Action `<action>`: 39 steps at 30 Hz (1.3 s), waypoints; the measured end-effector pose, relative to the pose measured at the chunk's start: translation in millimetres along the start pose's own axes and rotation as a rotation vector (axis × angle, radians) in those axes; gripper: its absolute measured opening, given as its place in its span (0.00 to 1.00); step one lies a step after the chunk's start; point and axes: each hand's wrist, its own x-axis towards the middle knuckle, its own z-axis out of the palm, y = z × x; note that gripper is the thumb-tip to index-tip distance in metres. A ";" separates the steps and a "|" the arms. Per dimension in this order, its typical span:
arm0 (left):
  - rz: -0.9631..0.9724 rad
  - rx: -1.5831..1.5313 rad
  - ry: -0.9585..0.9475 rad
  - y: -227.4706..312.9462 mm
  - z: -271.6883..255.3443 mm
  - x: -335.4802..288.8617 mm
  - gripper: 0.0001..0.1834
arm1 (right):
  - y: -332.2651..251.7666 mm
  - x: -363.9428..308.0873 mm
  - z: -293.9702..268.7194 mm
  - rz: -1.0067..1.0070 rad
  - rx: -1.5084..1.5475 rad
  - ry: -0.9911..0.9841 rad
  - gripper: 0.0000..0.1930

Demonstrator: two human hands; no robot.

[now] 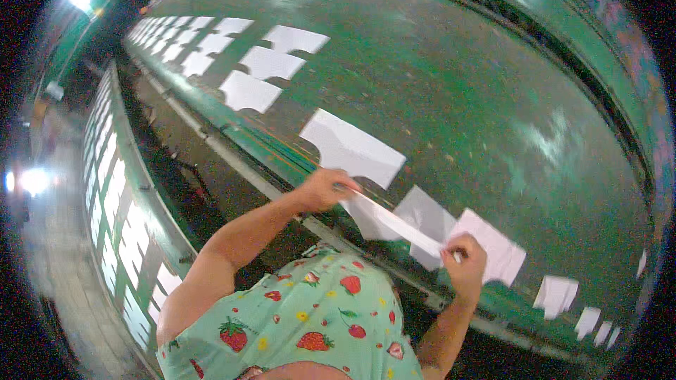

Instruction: The person repeatedly picks up white paper sheets from a green conveyor belt and folds them in half by hand. The folded papers are placed back on the belt as the process continues.

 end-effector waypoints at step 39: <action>0.240 0.389 0.463 -231.1 -171.0 248.6 0.07 | 101.0 310.8 190.0 0.633 -0.125 0.470 0.12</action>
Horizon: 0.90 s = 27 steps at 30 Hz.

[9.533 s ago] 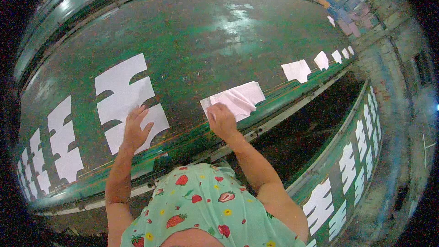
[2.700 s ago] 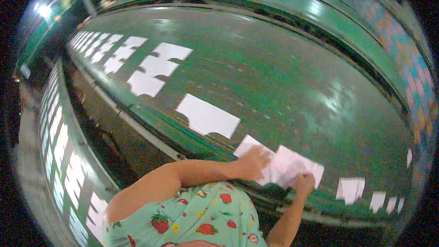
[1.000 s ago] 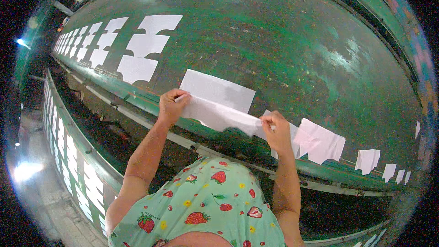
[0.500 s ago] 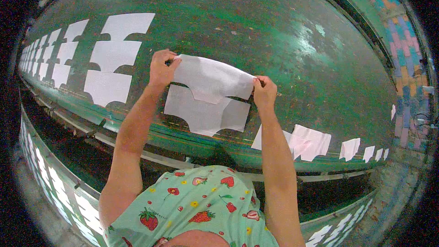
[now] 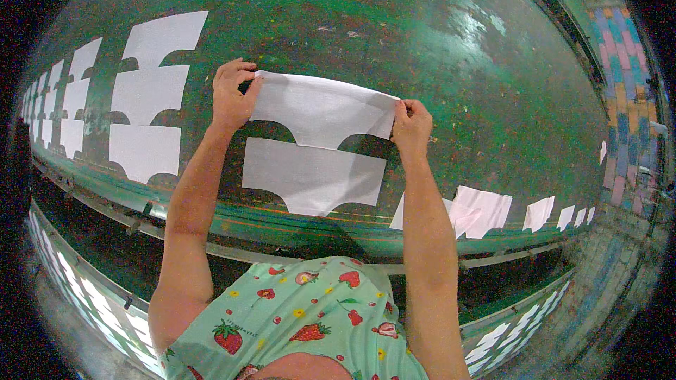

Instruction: The person repeatedly picks up white paper sheets from a green conveyor belt and folds them in half by hand. The folded papers are placed back on the belt as the process continues.

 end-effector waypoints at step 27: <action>0.237 -0.320 -0.677 276.7 114.7 -61.4 0.54 | 151.7 -194.3 -246.8 -0.221 -0.341 0.274 0.14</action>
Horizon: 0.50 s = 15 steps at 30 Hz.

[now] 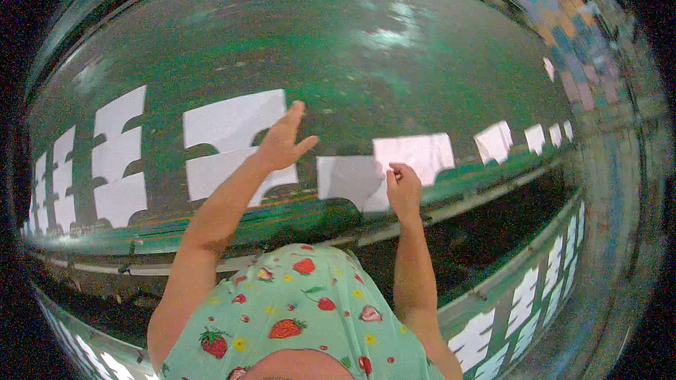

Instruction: The person repeatedly picks up white paper sheets from a green conveyor belt and folds them in half by hand. The folded papers are placed back on the belt as the process continues.

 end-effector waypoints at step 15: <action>0.125 -0.070 -0.061 149.5 135.1 -79.4 0.47 | 43.4 14.0 -32.8 0.092 0.059 -0.280 0.13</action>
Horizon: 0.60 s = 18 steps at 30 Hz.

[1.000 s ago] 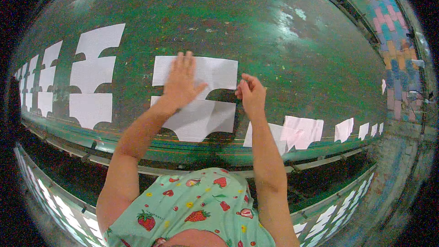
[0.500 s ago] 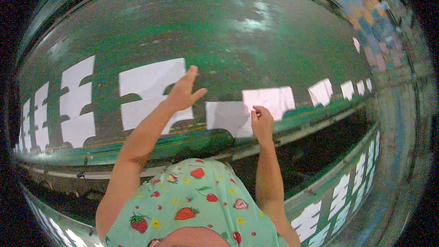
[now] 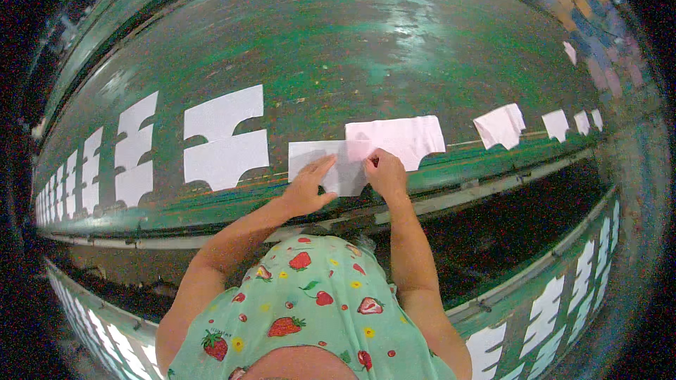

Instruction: The person repeatedly picks up white paper sheets from a green conveyor belt and folds them in half by hand. The folded papers are placed back on the belt as the process continues.

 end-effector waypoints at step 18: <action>-0.637 -1.475 0.761 3.4 -112.5 -59.2 0.15 | -85.7 -1.3 32.5 -0.426 0.370 -0.719 0.16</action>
